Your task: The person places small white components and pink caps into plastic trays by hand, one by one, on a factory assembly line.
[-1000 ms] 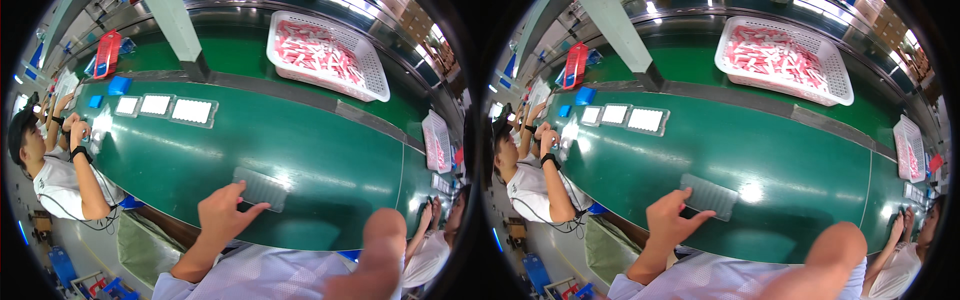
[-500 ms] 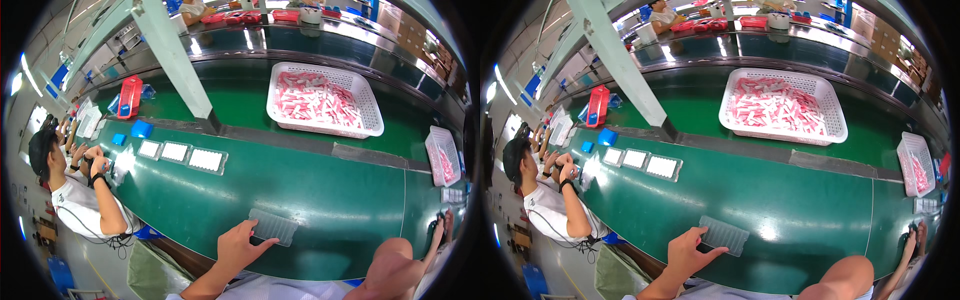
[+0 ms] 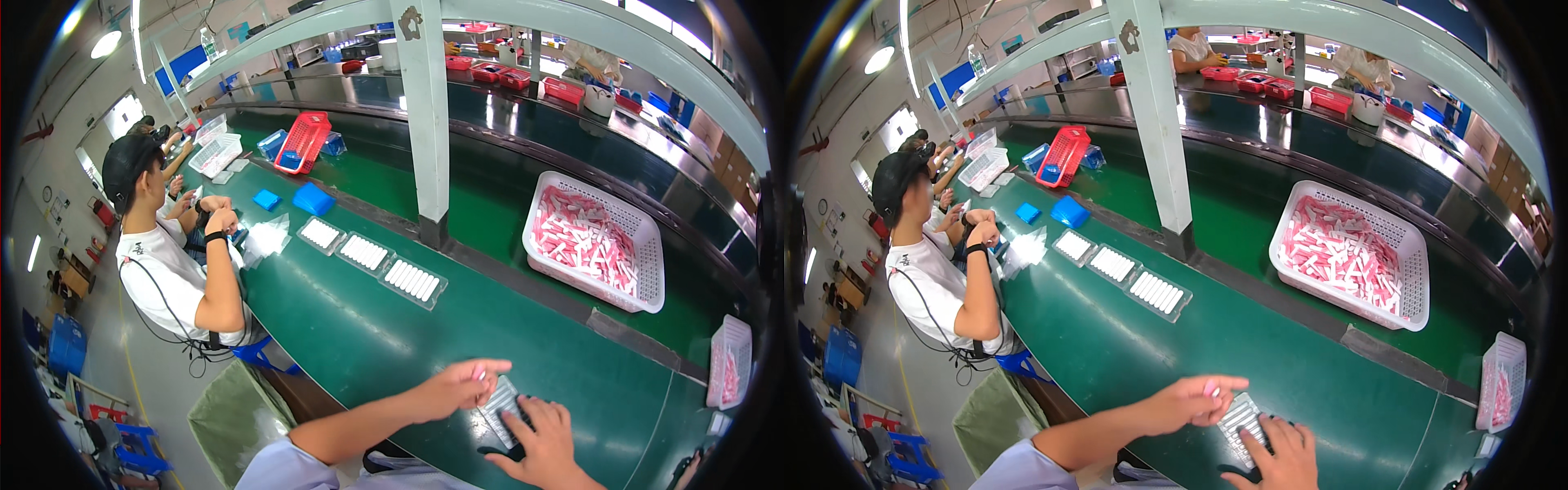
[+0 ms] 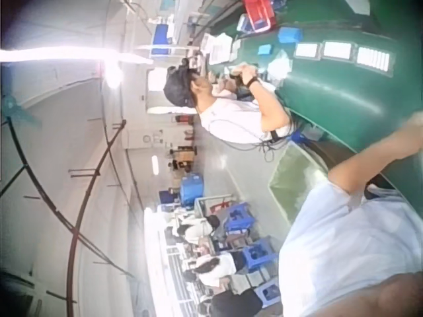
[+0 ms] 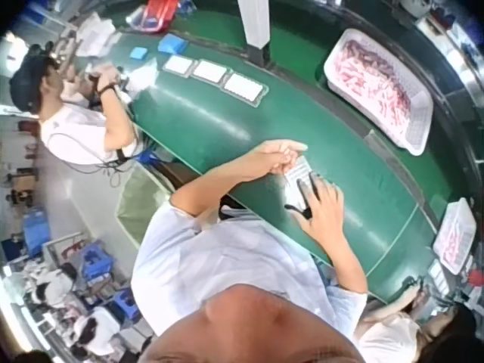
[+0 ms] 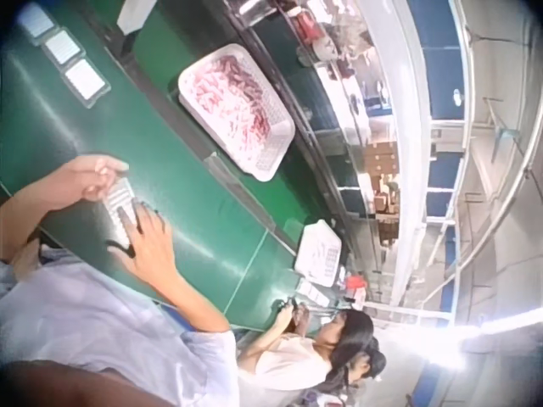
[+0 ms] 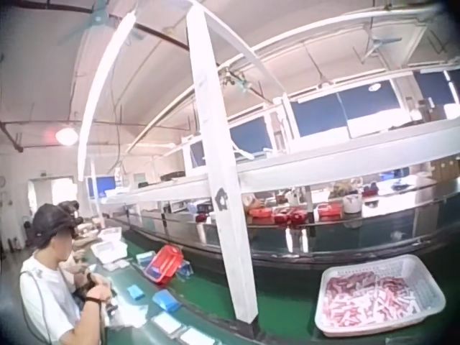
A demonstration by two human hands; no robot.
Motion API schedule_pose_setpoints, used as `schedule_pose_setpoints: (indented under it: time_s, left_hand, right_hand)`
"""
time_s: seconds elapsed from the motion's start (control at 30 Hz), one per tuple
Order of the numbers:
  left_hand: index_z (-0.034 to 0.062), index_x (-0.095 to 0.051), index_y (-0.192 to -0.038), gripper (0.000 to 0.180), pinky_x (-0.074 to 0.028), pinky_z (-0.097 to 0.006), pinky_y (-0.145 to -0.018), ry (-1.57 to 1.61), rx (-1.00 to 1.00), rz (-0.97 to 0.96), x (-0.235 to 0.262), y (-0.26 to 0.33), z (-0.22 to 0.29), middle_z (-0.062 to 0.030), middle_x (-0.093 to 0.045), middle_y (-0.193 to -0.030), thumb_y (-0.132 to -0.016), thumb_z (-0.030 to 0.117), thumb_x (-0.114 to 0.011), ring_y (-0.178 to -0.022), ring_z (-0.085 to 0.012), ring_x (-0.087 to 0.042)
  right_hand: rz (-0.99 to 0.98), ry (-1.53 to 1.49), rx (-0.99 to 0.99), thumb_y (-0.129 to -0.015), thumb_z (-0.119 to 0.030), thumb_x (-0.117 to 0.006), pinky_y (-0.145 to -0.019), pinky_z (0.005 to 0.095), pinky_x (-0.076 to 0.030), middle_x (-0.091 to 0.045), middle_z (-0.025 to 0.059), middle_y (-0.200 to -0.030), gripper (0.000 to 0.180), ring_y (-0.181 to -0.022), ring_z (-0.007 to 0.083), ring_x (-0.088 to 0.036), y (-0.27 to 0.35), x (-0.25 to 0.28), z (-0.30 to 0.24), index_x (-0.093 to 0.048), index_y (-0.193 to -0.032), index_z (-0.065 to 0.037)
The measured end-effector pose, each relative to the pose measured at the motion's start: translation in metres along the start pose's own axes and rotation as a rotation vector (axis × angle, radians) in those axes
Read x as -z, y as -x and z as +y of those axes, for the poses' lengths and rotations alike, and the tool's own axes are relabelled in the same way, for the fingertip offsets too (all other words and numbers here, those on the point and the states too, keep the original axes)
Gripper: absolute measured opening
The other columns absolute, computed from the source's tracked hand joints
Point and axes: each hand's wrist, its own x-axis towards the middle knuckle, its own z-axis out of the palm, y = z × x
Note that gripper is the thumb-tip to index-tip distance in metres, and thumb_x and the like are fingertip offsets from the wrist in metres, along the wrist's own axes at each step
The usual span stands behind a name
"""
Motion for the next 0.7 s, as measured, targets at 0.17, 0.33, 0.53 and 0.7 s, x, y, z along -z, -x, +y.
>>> schedule_pose_setpoints:
  time_s: [0.17,0.33,0.53,0.7]
  left_hand:
    - [-0.0046,-0.032,-0.157,0.055,-0.048,-0.026,-0.07,0.097,0.068,-0.003,0.009,-0.035,0.034,-0.0179,-0.063,-0.135,-0.109,0.017,-0.05,-0.1,-0.018,-0.066]
    - [-0.0037,-0.033,-0.156,0.056,-0.049,-0.025,-0.069,0.021,0.21,-0.06,0.019,-0.044,0.036,-0.0187,-0.057,-0.147,-0.11,0.021,-0.052,-0.105,-0.0179,-0.067]
    - [-0.0035,-0.03,-0.158,0.056,-0.05,-0.025,-0.069,0.081,0.201,-0.111,0.028,-0.038,0.024,-0.0218,-0.052,-0.151,-0.108,0.01,-0.051,-0.118,-0.0236,-0.065]
    - [-0.0031,-0.032,-0.158,0.056,-0.052,-0.027,-0.068,0.084,0.263,-0.166,0.016,-0.035,0.029,-0.021,-0.051,-0.152,-0.106,0.004,-0.051,-0.124,-0.0268,-0.065]
  right_hand:
    - [-0.021,0.016,0.01,-0.079,-0.019,-0.076,-0.101,0.0449,-0.046,-0.065,0.0071,-0.133,0.031,-0.121,0.029,-0.06,0.013,-0.019,0.023,-0.074,-0.11,-0.015]
    - [-0.121,-0.125,-0.028,-0.079,-0.021,-0.078,-0.105,0.046,-0.045,-0.062,0.0043,-0.143,0.037,-0.128,0.0293,-0.059,0.019,-0.013,0.055,-0.074,-0.115,-0.014]
    - [0.046,-0.259,-0.08,-0.079,-0.021,-0.081,-0.103,0.0459,-0.045,-0.064,0.0074,-0.139,0.035,-0.126,0.0299,-0.06,-0.001,-0.007,0.045,-0.074,-0.112,-0.013]
    - [0.255,-0.34,-0.176,-0.082,-0.016,-0.08,-0.092,0.0401,-0.045,-0.068,0.0075,-0.12,0.035,-0.107,0.0275,-0.063,-0.036,-0.007,0.043,-0.072,-0.115,-0.009]
